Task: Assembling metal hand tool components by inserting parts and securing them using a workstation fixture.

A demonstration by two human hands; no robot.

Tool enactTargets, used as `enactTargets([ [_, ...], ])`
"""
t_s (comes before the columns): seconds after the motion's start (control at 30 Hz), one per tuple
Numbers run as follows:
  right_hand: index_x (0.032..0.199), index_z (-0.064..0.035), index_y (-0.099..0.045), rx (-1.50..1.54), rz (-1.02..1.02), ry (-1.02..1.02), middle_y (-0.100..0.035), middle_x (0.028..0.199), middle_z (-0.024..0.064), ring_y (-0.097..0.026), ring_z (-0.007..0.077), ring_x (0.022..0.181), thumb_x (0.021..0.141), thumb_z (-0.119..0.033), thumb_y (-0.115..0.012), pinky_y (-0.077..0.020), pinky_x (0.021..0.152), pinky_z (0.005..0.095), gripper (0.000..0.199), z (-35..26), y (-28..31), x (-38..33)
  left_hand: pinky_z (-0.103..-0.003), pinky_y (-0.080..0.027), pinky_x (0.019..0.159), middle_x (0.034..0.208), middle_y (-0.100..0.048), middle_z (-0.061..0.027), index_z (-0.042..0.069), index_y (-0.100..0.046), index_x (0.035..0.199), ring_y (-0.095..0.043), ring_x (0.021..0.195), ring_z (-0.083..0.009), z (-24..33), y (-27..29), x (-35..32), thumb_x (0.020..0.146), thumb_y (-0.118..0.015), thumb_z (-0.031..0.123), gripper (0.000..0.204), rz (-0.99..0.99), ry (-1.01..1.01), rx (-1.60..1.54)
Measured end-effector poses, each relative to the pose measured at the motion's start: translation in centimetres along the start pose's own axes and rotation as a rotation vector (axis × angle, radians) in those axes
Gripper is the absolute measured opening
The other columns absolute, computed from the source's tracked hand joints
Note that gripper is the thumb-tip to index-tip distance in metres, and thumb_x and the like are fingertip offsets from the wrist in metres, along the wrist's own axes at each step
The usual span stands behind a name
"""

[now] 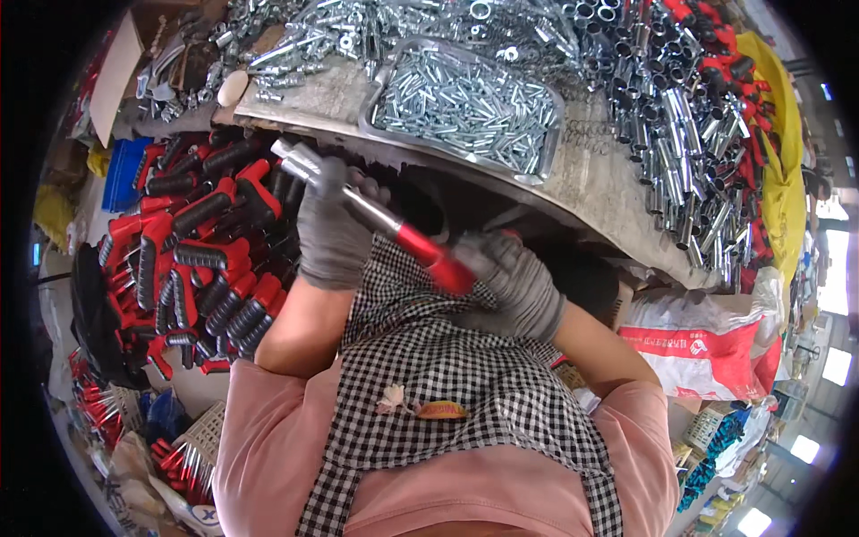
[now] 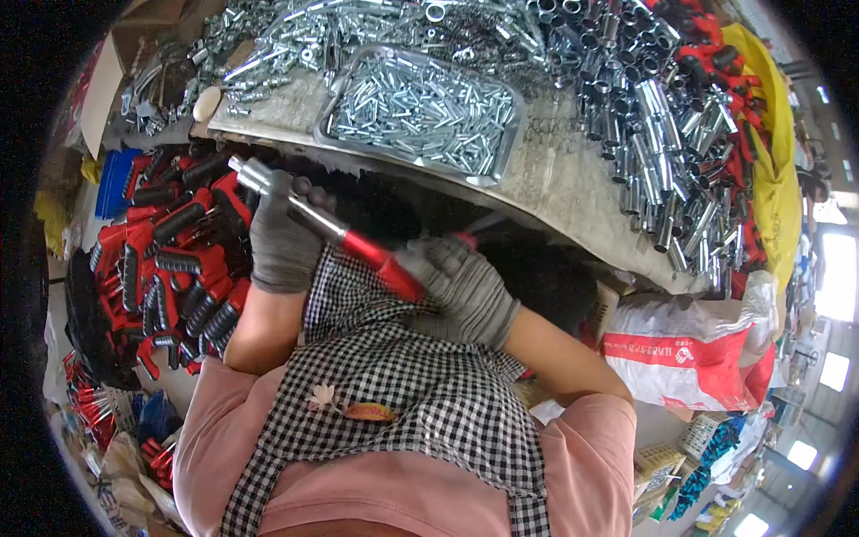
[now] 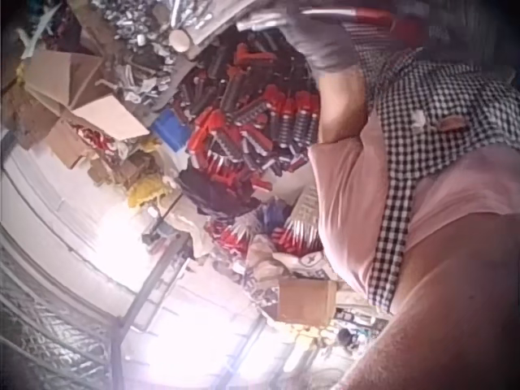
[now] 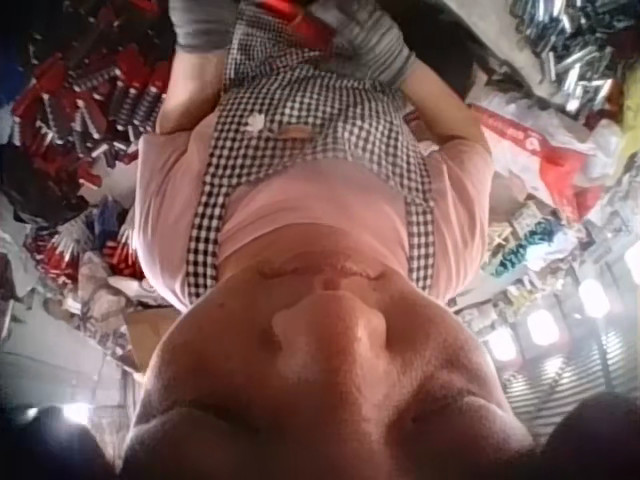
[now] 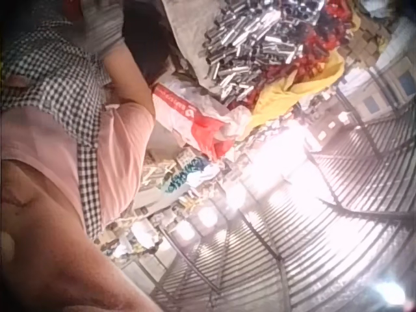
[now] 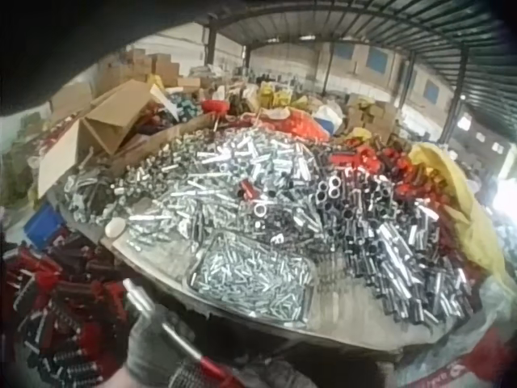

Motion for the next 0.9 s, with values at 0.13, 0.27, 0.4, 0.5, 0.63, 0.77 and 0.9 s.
enactTargets([
  [0.13,0.133,-0.0081,-0.044,0.156,-0.12,-0.411,-0.062,0.106,0.0148,-0.064,0.0312,0.09,0.064,-0.019,-0.077,-0.0516,0.08,0.0367,0.078,3.2,-0.6,-4.0,-0.049,-0.046,0.087,0.081,-0.055,-0.0087,0.007,-0.054,0.086,-0.056,0.084,-0.0263,-6.5,1.0,-2.0,0.089,-0.061,0.021,0.016,0.09,0.448,-0.276],
  [0.27,0.119,0.0001,-0.053,1.316,0.21,-1.239,-0.064,0.086,0.0104,-0.065,0.0237,0.071,0.069,-0.008,-0.061,-0.0549,0.068,0.0335,0.051,7.3,-3.5,-11.4,-0.05,-0.043,0.094,0.109,-0.061,-0.0165,0.007,-0.059,0.102,-0.056,0.103,-0.0339,-21.4,5.8,-1.7,0.087,-0.059,0.015,0.017,0.253,0.834,-0.407],
  [0.4,0.1,0.002,-0.06,1.394,0.533,-1.571,-0.062,0.078,0.0093,-0.06,0.0221,0.063,0.071,-0.008,-0.061,-0.0521,0.061,0.0342,0.031,12.3,-11.0,-17.9,-0.045,-0.042,0.097,0.116,-0.059,-0.015,0.007,-0.055,0.115,-0.054,0.108,-0.0305,-37.7,8.6,-2.3,0.091,-0.053,0.021,0.029,-0.185,1.06,-0.224],
  [0.5,0.1,0.0004,-0.062,1.311,0.641,-1.63,-0.062,0.078,0.0087,-0.06,0.0224,0.065,0.072,-0.008,-0.062,-0.0511,0.061,0.0347,0.03,15.6,-12.6,-21.4,-0.045,-0.043,0.094,0.118,-0.058,-0.0135,0.007,-0.056,0.115,-0.055,0.105,-0.0298,-40.3,7.4,-3.6,0.092,-0.051,0.025,0.03,-0.001,1.269,-0.133],
  [0.63,0.106,-0.0034,-0.062,1.346,0.7,-1.763,-0.062,0.078,0.0087,-0.059,0.0224,0.065,0.072,-0.008,-0.063,-0.0506,0.06,0.0343,0.034,16.9,-15.1,-23.2,-0.045,-0.043,0.091,0.121,-0.056,-0.013,0.008,-0.056,0.116,-0.055,0.101,-0.0321,-42.4,11.4,-4.5,0.091,-0.052,0.029,0.033,-0.116,1.38,0.099],
  [0.77,0.106,-0.0059,-0.061,1.368,0.689,-1.819,-0.062,0.076,0.0083,-0.058,0.0227,0.062,0.072,-0.008,-0.063,-0.0499,0.057,0.0343,0.033,17.8,-15.8,-22.6,-0.042,-0.048,0.085,0.111,-0.06,-0.0116,0.008,-0.055,0.116,-0.057,0.096,-0.0279,-44.3,8.3,-3.1,0.091,-0.054,0.027,0.032,-0.21,1.307,-0.186],
  [0.9,0.103,-0.0072,-0.061,1.35,0.647,-1.859,-0.06,0.07,0.0079,-0.057,0.0241,0.058,0.074,-0.009,-0.062,-0.0489,0.054,0.0351,0.029,18.9,-16.6,-23.2,-0.041,-0.051,0.079,0.103,-0.062,-0.0108,0.008,-0.055,0.115,-0.059,0.092,-0.0247,-45.0,8.4,-2.0,0.091,-0.055,0.027,0.031,-0.244,1.268,-0.254],
])
Point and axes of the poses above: each hand's wrist, its own x-axis towards the middle knuckle, its own y-axis out of the back of the hand, z = x × y, the point moved 7 cm from there along x, towards the middle knuckle
